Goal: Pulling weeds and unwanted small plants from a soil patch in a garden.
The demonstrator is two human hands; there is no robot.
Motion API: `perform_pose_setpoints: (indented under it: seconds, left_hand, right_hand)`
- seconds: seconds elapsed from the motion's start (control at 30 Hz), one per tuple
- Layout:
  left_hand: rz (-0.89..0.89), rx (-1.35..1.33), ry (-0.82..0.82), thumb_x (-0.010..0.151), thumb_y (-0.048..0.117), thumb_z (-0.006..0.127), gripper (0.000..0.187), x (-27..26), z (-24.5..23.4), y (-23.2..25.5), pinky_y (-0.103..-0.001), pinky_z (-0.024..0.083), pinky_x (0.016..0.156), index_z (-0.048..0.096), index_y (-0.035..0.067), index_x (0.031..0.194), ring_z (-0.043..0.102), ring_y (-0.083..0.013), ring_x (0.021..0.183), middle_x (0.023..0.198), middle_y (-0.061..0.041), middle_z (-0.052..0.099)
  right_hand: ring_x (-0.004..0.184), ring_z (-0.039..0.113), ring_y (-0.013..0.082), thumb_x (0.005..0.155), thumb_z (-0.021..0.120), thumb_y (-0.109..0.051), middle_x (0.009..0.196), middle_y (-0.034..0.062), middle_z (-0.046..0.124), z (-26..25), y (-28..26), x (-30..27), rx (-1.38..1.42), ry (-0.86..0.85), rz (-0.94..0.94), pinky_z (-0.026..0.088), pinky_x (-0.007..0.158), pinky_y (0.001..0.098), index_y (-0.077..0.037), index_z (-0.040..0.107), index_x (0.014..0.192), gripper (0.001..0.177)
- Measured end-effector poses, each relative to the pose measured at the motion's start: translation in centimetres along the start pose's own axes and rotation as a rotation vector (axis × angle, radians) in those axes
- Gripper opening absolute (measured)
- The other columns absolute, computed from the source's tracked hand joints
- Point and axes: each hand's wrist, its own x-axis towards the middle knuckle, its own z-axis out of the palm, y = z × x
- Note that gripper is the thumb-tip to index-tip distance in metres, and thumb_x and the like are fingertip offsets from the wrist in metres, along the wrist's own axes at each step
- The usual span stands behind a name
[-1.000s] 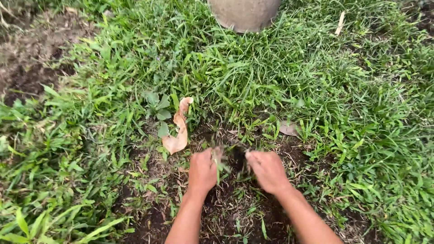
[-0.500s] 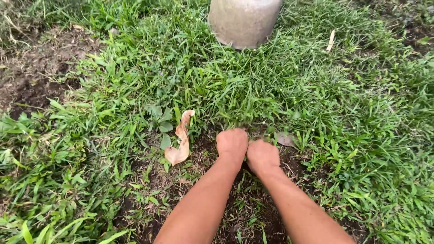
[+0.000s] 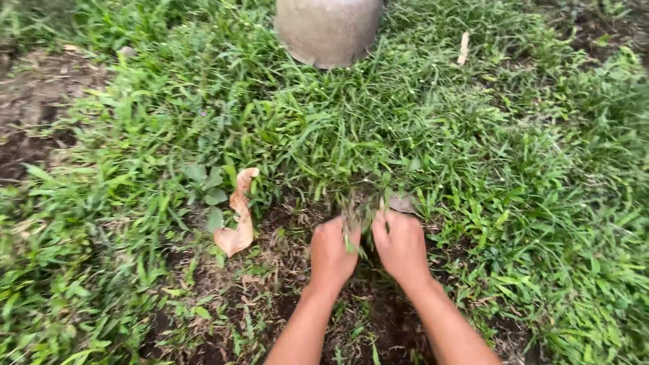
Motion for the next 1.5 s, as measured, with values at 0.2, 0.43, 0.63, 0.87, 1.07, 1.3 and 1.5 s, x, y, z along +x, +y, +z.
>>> perform_pose_setpoints:
  seconds: [0.2, 0.43, 0.63, 0.87, 1.07, 1.3, 1.5]
  left_hand:
    - [0.366, 0.288, 0.153, 0.09, 0.014, 0.067, 0.025, 7.6, 2.6, 3.3, -0.054, 0.052, 0.08, 0.064, 0.002, 0.111, 0.064, -0.0449, 0.099, 0.11, -0.024, 0.063]
    - [0.311, 0.413, -0.094, 0.087, 0.009, 0.066, 0.05, 10.1, 6.2, 3.8, -0.051, 0.051, 0.094, 0.049, 0.011, 0.134, 0.062, -0.0429, 0.114, 0.138, -0.023, 0.054]
    - [0.561, 0.303, -0.22, 0.087, 0.01, 0.065, 0.024, 7.5, 5.4, 0.8, -0.05, 0.052, 0.087, 0.062, 0.006, 0.11, 0.063, -0.0447, 0.103, 0.115, -0.023, 0.063]
    - [0.797, 0.596, -0.422, 0.067, 0.003, 0.072, 0.012, -2.6, 13.0, 0.2, -0.047, 0.058, 0.072, 0.07, 0.005, 0.078, 0.072, -0.0332, 0.072, 0.075, -0.017, 0.072]
    - [0.872, 0.533, -0.084, 0.084, 0.004, 0.063, 0.02, -2.6, 19.2, 5.8, -0.047, 0.054, 0.081, 0.07, 0.007, 0.103, 0.066, -0.0334, 0.1, 0.106, -0.016, 0.068]
    - [0.658, 1.101, 0.095, 0.092, 0.025, 0.055, 0.043, 3.0, 21.5, 13.6, -0.048, 0.047, 0.091, 0.064, 0.003, 0.128, 0.056, -0.0278, 0.113, 0.118, -0.013, 0.06]
    - [0.578, 1.123, -0.403, 0.107, 0.019, 0.044, 0.033, 8.2, 24.4, 9.7, -0.044, 0.059, 0.089, 0.076, 0.011, 0.113, 0.072, -0.028, 0.107, 0.116, -0.01, 0.073]
  right_hand:
    - [0.107, 0.062, 0.0435, 0.081, 0.063, -0.011, 0.112, 0.0211, 0.068, -2.0, 2.6, 6.6, -0.387, 0.357, -0.549, 0.05, 0.088, 0.0529, 0.0, 0.067, 0.098, 0.02]
    - [0.106, 0.068, 0.0346, 0.085, 0.063, -0.012, 0.104, 0.0164, 0.074, -1.7, 5.1, 7.2, -0.878, -0.109, -0.071, 0.052, 0.089, 0.0536, -0.005, 0.075, 0.099, 0.019]
    - [0.083, 0.068, 0.0398, 0.09, 0.059, -0.022, 0.084, 0.0205, 0.069, -3.7, 4.7, 1.9, -0.554, -0.228, -0.023, 0.054, 0.08, 0.0535, -0.005, 0.074, 0.083, 0.024]
    - [0.077, 0.064, 0.0414, 0.089, 0.054, -0.024, 0.074, 0.0207, 0.068, -7.9, 12.8, -11.7, -0.328, -0.181, -0.052, 0.05, 0.078, 0.0553, -0.004, 0.064, 0.073, 0.028]
    - [0.081, 0.064, 0.0454, 0.096, 0.053, -0.031, 0.089, 0.0248, 0.068, -13.8, 12.6, -10.7, -0.413, 0.253, 0.22, 0.05, 0.075, 0.0563, -0.004, 0.066, 0.09, 0.03]
    - [0.096, 0.067, 0.0439, 0.087, 0.064, -0.045, 0.111, 0.0237, 0.067, -14.0, 17.8, -2.8, -0.669, 0.226, 0.4, 0.056, 0.075, 0.0563, 0.004, 0.067, 0.106, 0.053]
    - [0.1, 0.071, 0.0339, 0.088, 0.062, -0.02, 0.115, 0.0156, 0.069, -12.4, 21.9, -2.2, -0.847, -0.261, 0.406, 0.059, 0.085, 0.0478, -0.009, 0.078, 0.104, 0.026]
